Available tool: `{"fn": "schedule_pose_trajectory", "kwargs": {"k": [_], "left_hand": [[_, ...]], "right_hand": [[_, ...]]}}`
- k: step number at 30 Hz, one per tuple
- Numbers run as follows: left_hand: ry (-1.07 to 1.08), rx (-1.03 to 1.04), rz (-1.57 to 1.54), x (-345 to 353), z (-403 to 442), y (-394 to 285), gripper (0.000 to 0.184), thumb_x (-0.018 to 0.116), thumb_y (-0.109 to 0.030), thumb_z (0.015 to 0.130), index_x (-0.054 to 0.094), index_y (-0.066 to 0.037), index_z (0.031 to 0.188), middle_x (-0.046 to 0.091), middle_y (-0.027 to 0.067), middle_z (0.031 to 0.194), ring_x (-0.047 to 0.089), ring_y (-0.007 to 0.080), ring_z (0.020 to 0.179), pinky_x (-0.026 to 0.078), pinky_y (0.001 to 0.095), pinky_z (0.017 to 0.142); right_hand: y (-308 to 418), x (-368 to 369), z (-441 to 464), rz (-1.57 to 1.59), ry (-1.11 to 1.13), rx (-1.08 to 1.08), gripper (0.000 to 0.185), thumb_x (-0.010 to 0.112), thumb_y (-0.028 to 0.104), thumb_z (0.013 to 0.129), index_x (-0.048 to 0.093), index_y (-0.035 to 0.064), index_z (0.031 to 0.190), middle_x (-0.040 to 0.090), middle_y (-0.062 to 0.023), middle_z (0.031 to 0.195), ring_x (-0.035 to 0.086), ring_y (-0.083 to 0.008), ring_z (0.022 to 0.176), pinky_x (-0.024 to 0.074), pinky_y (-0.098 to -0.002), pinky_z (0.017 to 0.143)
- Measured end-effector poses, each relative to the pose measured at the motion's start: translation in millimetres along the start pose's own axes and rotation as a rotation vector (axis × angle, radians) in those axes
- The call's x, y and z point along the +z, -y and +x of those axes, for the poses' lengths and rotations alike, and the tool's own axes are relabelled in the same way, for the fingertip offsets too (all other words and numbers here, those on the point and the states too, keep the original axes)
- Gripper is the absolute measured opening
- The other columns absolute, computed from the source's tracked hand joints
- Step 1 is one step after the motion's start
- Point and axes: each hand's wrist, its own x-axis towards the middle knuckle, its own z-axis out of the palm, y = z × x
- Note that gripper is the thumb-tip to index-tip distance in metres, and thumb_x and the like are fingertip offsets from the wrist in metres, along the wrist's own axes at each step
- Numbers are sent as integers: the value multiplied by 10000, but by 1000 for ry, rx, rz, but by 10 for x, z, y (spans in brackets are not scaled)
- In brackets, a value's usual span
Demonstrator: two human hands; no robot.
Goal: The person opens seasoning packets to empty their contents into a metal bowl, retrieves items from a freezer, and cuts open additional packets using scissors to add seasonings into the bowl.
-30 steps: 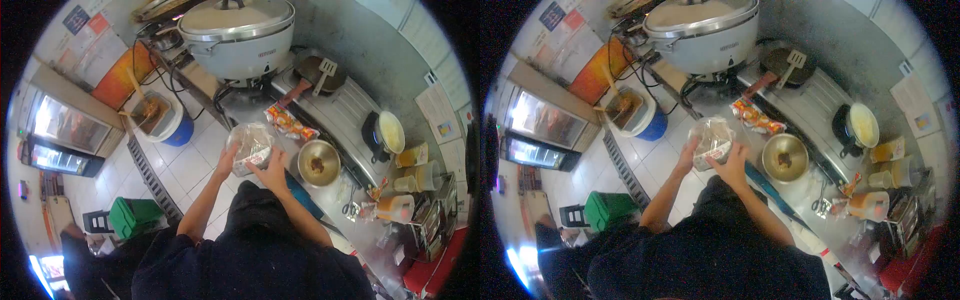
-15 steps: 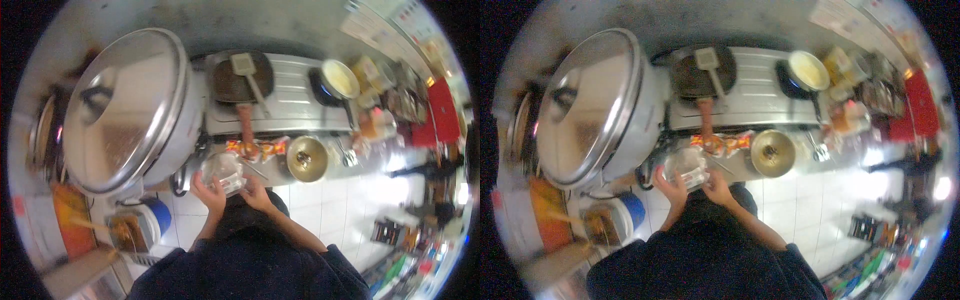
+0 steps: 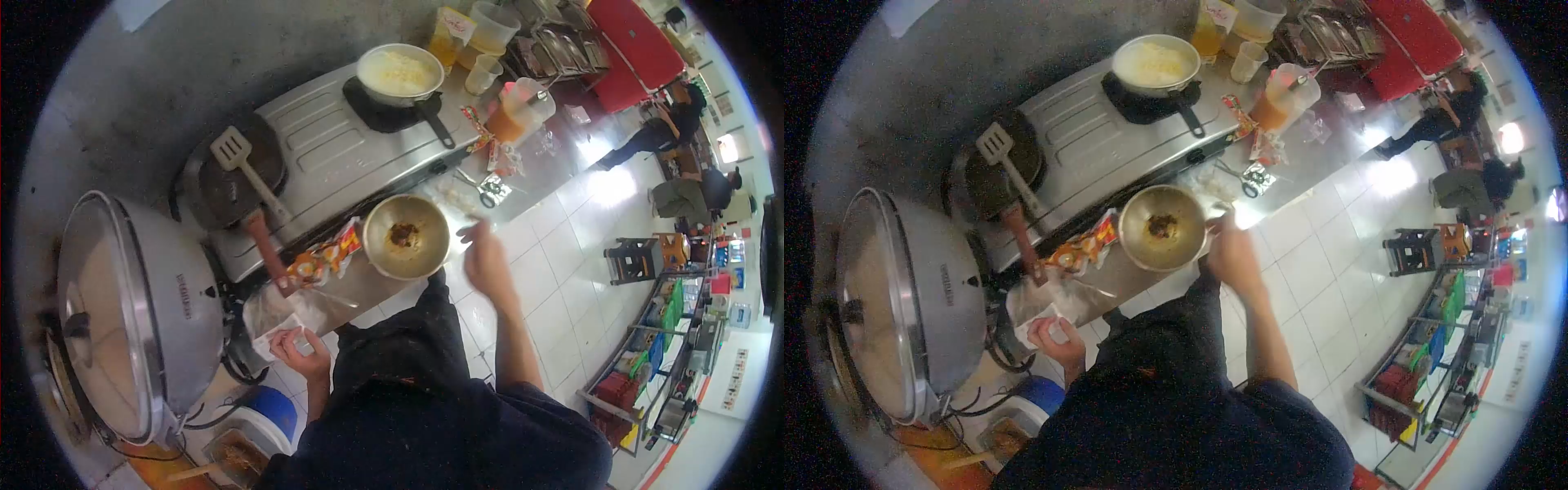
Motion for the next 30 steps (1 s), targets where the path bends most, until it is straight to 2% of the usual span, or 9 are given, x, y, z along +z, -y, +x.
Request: {"fn": "schedule_pose_trajectory", "kwargs": {"k": [2,7,11,12,13,21,23,27,30], "left_hand": [[124,51,-126,139,-57,-452,160,692,-64,749,594,-50,874,493,139,955,521,277,904,445,403,764],[189,42,-458,1047,-156,-1705,180,714,-53,745,601,-42,884,546,63,772,525,193,648,434,293,639],[222,-404,-405,1562,-131,-2561,196,675,-31,826,582,-15,998,570,27,751,522,99,634,428,234,611],[162,-564,-508,1695,-143,-2648,199,656,-28,856,572,-11,1035,579,23,777,529,78,663,433,227,623],[139,-574,-487,1786,-156,-2694,199,656,-28,856,572,-11,1035,579,23,777,529,78,663,433,227,623],[-93,-860,-347,1753,-539,-2739,152,615,-28,921,574,-23,1067,564,5,880,505,65,788,418,209,703],[-130,-918,-344,1725,-670,-2675,152,623,-34,919,574,-16,1062,558,0,876,500,66,786,411,205,706],[-172,-1010,-409,1723,-590,-2790,135,610,-34,928,577,-8,1056,568,4,890,517,75,818,419,222,737],[18,-976,-478,1832,-387,-2938,111,594,-34,934,589,-17,1044,580,2,867,537,82,822,428,218,753]], "right_hand": [[-296,-370,569,-157,-126,-70,327,480,-77,798,559,-1,1106,678,-180,909,653,-360,804,509,-432,718],[-1467,-634,1593,-409,88,-21,200,548,55,820,633,-9,989,674,-206,851,659,-376,764,512,-429,686],[-2171,-286,1614,-296,415,-136,155,570,92,796,677,-19,812,653,-233,741,653,-405,730,509,-458,680],[-2165,-238,1565,-203,455,-45,153,568,85,787,678,-18,756,648,-241,726,651,-414,718,503,-487,684],[-1987,-347,1638,-185,626,35,211,569,175,846,676,-6,865,659,-284,865,660,-431,840,526,-527,752],[-2239,-487,1753,-407,796,-24,204,609,171,813,685,-16,783,657,-265,844,642,-452,809,510,-521,738],[-2824,-381,1746,-420,878,-263,199,588,155,833,638,-30,783,630,-265,793,624,-447,789,488,-541,712],[-2933,-730,1724,-486,646,-89,182,568,145,848,661,-10,821,656,-250,796,651,-428,759,519,-518,689],[-2956,-915,1685,-521,431,35,191,553,124,853,674,-12,909,669,-237,794,666,-416,722,539,-512,678]]}}
